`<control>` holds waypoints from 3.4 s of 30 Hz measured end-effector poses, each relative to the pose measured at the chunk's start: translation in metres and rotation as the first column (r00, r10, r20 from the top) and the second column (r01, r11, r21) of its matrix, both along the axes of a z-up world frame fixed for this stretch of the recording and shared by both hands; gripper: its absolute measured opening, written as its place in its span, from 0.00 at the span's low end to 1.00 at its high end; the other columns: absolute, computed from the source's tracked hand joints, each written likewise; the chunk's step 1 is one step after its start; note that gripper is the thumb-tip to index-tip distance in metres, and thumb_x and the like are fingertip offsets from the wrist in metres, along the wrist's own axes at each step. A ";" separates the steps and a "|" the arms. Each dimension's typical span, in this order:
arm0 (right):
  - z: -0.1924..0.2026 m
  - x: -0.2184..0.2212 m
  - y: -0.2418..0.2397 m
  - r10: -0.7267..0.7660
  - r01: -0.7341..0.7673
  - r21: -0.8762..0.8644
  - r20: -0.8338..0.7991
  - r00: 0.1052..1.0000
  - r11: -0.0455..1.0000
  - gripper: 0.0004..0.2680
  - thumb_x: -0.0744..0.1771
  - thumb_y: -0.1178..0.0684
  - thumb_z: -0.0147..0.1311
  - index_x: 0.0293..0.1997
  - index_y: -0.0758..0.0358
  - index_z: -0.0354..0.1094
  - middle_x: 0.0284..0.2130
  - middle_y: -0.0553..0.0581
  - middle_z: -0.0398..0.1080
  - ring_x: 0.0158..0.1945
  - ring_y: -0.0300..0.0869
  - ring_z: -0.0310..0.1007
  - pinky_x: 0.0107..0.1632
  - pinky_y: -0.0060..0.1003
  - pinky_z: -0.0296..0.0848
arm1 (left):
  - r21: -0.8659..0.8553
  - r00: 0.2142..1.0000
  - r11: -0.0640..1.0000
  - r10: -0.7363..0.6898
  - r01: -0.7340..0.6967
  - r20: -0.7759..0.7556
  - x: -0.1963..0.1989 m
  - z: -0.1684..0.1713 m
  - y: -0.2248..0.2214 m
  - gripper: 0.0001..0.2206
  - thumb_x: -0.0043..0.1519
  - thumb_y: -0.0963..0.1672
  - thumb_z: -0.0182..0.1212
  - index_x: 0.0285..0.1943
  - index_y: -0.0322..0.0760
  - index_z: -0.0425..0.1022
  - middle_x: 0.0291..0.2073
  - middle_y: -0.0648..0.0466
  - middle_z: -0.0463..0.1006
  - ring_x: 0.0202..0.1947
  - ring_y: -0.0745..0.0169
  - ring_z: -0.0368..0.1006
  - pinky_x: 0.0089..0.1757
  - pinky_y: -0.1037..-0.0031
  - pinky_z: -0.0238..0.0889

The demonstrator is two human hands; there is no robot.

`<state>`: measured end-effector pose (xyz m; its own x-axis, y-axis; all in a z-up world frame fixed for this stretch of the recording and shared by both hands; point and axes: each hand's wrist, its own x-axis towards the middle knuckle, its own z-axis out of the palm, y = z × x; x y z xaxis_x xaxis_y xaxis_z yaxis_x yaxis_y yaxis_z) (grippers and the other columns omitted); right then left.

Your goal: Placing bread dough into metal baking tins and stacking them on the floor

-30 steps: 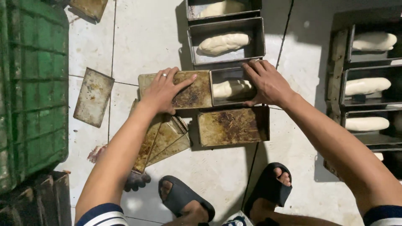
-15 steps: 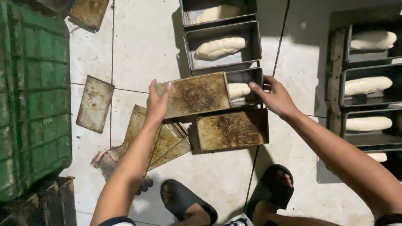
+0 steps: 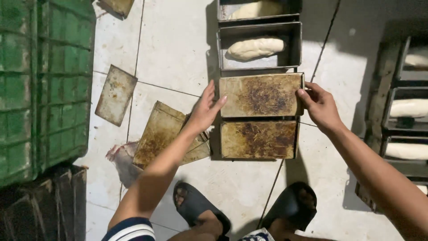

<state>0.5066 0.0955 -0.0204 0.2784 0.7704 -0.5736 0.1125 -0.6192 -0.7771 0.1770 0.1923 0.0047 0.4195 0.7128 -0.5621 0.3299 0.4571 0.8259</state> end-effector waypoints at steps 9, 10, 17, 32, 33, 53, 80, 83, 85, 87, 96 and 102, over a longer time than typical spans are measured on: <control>0.027 0.001 0.023 0.157 -0.162 -0.168 -0.045 0.987 0.972 0.19 0.72 0.53 0.45 0.73 0.66 0.51 0.50 0.69 0.70 0.55 0.51 0.72 0.56 0.46 0.73 | -0.073 0.409 0.856 -0.318 0.512 -0.855 -0.198 -0.044 -0.054 0.69 0.41 0.58 0.80 0.81 0.44 0.21 0.74 0.33 0.47 0.64 0.27 0.59 0.58 0.48 0.56; 0.027 0.000 0.023 0.160 -0.165 -0.158 -0.046 0.986 0.974 0.19 0.72 0.53 0.45 0.73 0.66 0.51 0.50 0.69 0.70 0.55 0.51 0.72 0.56 0.46 0.73 | -0.066 0.408 0.858 -0.308 0.509 -0.860 -0.198 -0.042 -0.060 0.69 0.41 0.58 0.80 0.81 0.44 0.21 0.74 0.33 0.47 0.64 0.27 0.59 0.58 0.48 0.56; 0.046 -0.005 0.025 0.303 -0.318 0.072 0.162 0.939 0.945 0.23 0.71 0.53 0.50 0.70 0.72 0.39 0.60 0.82 0.52 0.64 0.69 0.59 0.60 0.64 0.67 | 0.112 0.609 0.940 -0.115 0.321 -0.785 -0.175 0.010 -0.049 0.66 0.41 0.50 0.82 0.80 0.40 0.24 0.70 0.30 0.49 0.63 0.24 0.57 0.56 0.43 0.59; 0.097 -0.179 0.051 0.654 -0.644 0.191 0.013 0.757 0.741 0.13 0.68 0.43 0.55 0.58 0.45 0.68 0.37 0.61 0.79 0.44 0.61 0.79 0.45 0.53 0.76 | -0.034 0.655 0.658 0.742 -0.753 -0.144 -0.082 0.025 -0.006 0.60 0.57 0.47 0.80 0.77 0.47 0.17 0.68 0.23 0.51 0.68 0.21 0.56 0.54 0.20 0.42; 0.089 -0.172 0.059 0.661 -0.654 0.224 0.057 0.749 0.722 0.10 0.69 0.47 0.53 0.55 0.51 0.71 0.38 0.64 0.79 0.46 0.62 0.79 0.46 0.52 0.76 | -0.055 0.611 0.609 0.782 -0.791 -0.125 -0.069 0.034 0.000 0.61 0.56 0.47 0.81 0.77 0.44 0.18 0.69 0.20 0.44 0.72 0.18 0.48 0.55 0.18 0.36; 0.060 -0.064 0.204 0.664 -0.663 0.064 -0.156 0.731 0.746 0.14 0.67 0.46 0.56 0.56 0.59 0.74 0.40 0.61 0.76 0.44 0.48 0.77 0.47 0.48 0.78 | 0.426 0.454 0.157 -0.298 0.891 -0.840 0.000 0.005 0.125 0.71 0.33 0.56 0.82 0.82 0.37 0.32 0.77 0.38 0.46 0.76 0.41 0.39 0.71 0.54 0.25; -0.048 -0.016 0.190 0.634 -0.837 -0.217 0.751 0.185 0.502 0.55 0.42 0.32 0.80 0.73 0.66 0.53 0.63 0.72 0.58 0.63 0.62 0.55 0.59 0.58 0.62 | 0.215 0.386 0.393 -0.435 0.894 -0.813 -0.039 -0.059 0.201 0.71 0.25 0.54 0.87 0.80 0.38 0.43 0.70 0.37 0.57 0.69 0.37 0.53 0.69 0.50 0.31; -0.046 -0.014 0.193 0.617 -0.845 -0.175 0.758 0.212 0.505 0.54 0.42 0.34 0.81 0.72 0.66 0.56 0.62 0.72 0.60 0.61 0.61 0.57 0.59 0.58 0.63 | 0.185 0.391 0.425 -0.469 0.886 -0.792 -0.032 -0.045 0.201 0.70 0.26 0.52 0.87 0.80 0.36 0.43 0.71 0.36 0.55 0.70 0.37 0.50 0.69 0.50 0.30; -0.046 -0.015 0.193 0.619 -0.846 -0.177 0.756 0.211 0.503 0.54 0.42 0.33 0.81 0.72 0.67 0.56 0.62 0.73 0.60 0.61 0.61 0.57 0.59 0.59 0.63 | 0.154 0.397 0.459 -0.499 0.875 -0.770 -0.029 -0.038 0.201 0.69 0.27 0.51 0.87 0.80 0.36 0.42 0.73 0.36 0.52 0.71 0.37 0.48 0.69 0.49 0.27; -0.044 -0.015 0.192 0.599 -0.852 -0.156 0.773 0.211 0.501 0.53 0.41 0.34 0.81 0.70 0.67 0.57 0.60 0.71 0.61 0.60 0.60 0.58 0.58 0.56 0.63 | 0.145 0.350 0.408 -0.490 0.901 -0.798 -0.029 -0.036 0.201 0.69 0.28 0.52 0.86 0.80 0.35 0.41 0.72 0.34 0.52 0.70 0.35 0.49 0.69 0.49 0.29; -0.038 -0.014 0.189 0.565 -0.848 -0.080 0.778 0.275 0.523 0.55 0.40 0.24 0.75 0.69 0.69 0.58 0.59 0.70 0.63 0.58 0.59 0.60 0.60 0.59 0.67 | 0.260 0.485 0.467 -0.465 0.845 -0.741 0.025 -0.054 0.169 0.67 0.33 0.52 0.84 0.80 0.35 0.37 0.75 0.35 0.49 0.74 0.40 0.43 0.69 0.52 0.22; -0.015 0.009 0.122 0.197 -0.327 0.138 0.565 0.801 0.935 0.39 0.67 0.29 0.54 0.74 0.75 0.38 0.70 0.78 0.48 0.73 0.66 0.50 0.69 0.65 0.55 | 0.457 0.829 0.858 0.071 0.233 -0.555 -0.043 -0.031 0.161 0.57 0.50 0.65 0.65 0.78 0.35 0.37 0.77 0.36 0.34 0.78 0.34 0.35 0.67 0.35 0.30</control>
